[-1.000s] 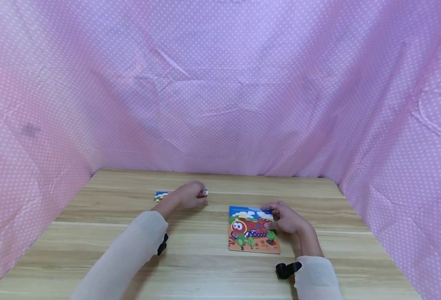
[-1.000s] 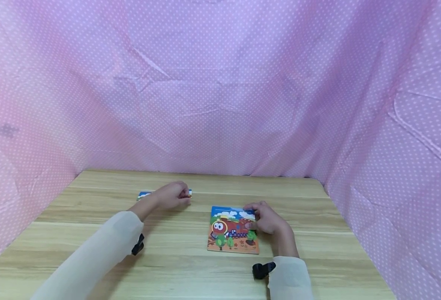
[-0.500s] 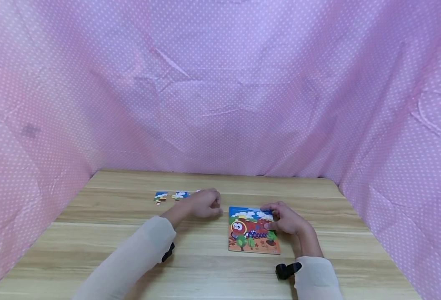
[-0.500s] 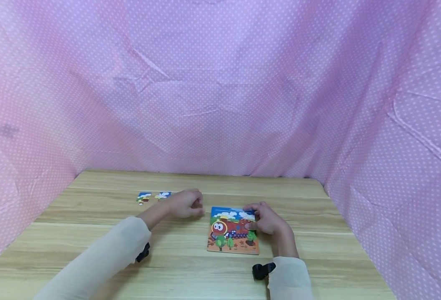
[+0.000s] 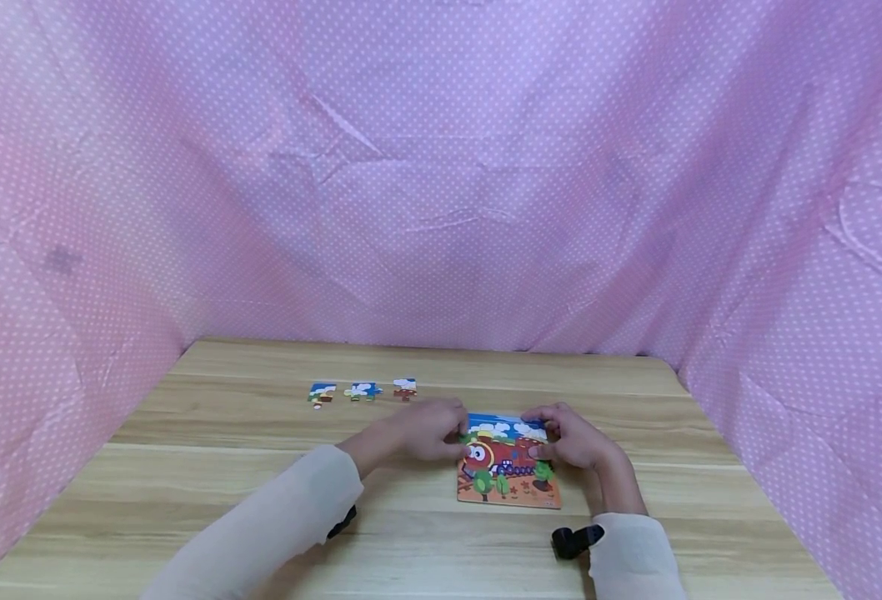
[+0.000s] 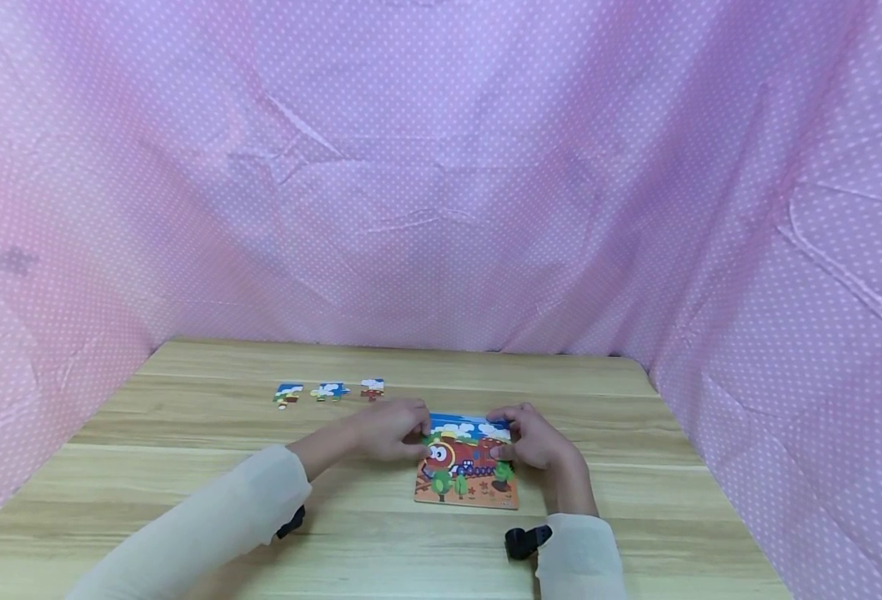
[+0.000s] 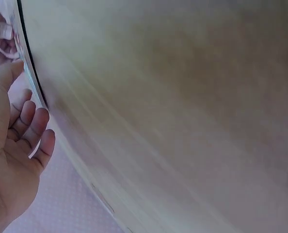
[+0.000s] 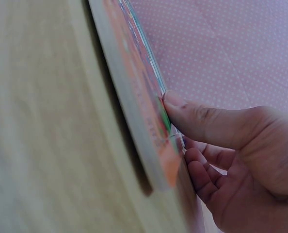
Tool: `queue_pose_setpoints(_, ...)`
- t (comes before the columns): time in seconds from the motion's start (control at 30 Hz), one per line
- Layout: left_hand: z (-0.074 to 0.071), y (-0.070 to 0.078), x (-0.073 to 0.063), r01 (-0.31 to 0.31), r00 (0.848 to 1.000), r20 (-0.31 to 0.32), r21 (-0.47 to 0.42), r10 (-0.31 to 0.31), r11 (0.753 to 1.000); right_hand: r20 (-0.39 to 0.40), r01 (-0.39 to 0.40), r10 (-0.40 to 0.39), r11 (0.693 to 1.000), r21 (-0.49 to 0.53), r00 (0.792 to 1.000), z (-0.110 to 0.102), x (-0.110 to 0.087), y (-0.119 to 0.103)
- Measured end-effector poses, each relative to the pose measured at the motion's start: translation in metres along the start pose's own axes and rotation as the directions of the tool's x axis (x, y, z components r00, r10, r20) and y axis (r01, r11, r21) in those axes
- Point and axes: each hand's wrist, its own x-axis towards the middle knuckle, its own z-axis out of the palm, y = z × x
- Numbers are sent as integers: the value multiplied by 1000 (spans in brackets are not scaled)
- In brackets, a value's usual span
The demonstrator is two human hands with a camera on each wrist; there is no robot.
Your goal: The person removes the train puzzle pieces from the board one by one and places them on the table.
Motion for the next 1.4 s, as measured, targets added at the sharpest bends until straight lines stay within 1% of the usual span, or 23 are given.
queue_pose_setpoints(0.13, 4, 6, 2, -23, 1000, 16, 12, 22, 1000, 2, -1, 1, 1000, 3, 1000, 0, 0, 0)
queue_pose_setpoints(0.27, 7, 7, 3, -10, 999, 33, 5, 10, 1000, 3, -4, 4, 1000, 5, 1000, 0, 0, 0)
queue_pose_setpoints(0.37, 8, 7, 2, 4, 999, 34, -6, -4, 1000, 4, -4, 4, 1000, 4, 1000, 0, 0, -1)
queue_pose_setpoints(0.43, 8, 8, 1, 8, 999, 33, -19, -7, 1000, 4, -5, 5, 1000, 3, 1000, 0, 0, -1)
queue_pose_setpoints(0.57, 6, 9, 0, 32, 999, 45, -83, -28, 996, 3, -10, 10, 1000, 4, 1000, 0, 0, -1)
queue_pose_setpoints(0.67, 6, 10, 2, 58, 997, 60, -136, -51, 989, 4, -11, 11, 1000, 7, 1000, 0, -1, -2)
queue_pose_setpoints(0.9, 8, 12, 3, 118, 992, 73, -216, -104, 969, 9, -10, 10, 1000, 1, 1000, 0, -1, -2)
queue_pose_setpoints(1.13, 8, 12, 5, 172, 985, 69, -319, -158, 932, 12, -4, 5, 1000, -7, 1000, 0, -1, -2)
queue_pose_setpoints(1.2, 9, 12, 5, 179, 984, 64, -332, -167, 926, 14, -3, 3, 1000, -8, 1000, 0, -1, -2)
queue_pose_setpoints(1.4, 8, 15, 5, 180, 984, 45, -352, -175, 919, 16, 0, 0, 1000, -7, 1000, -1, -1, -2)
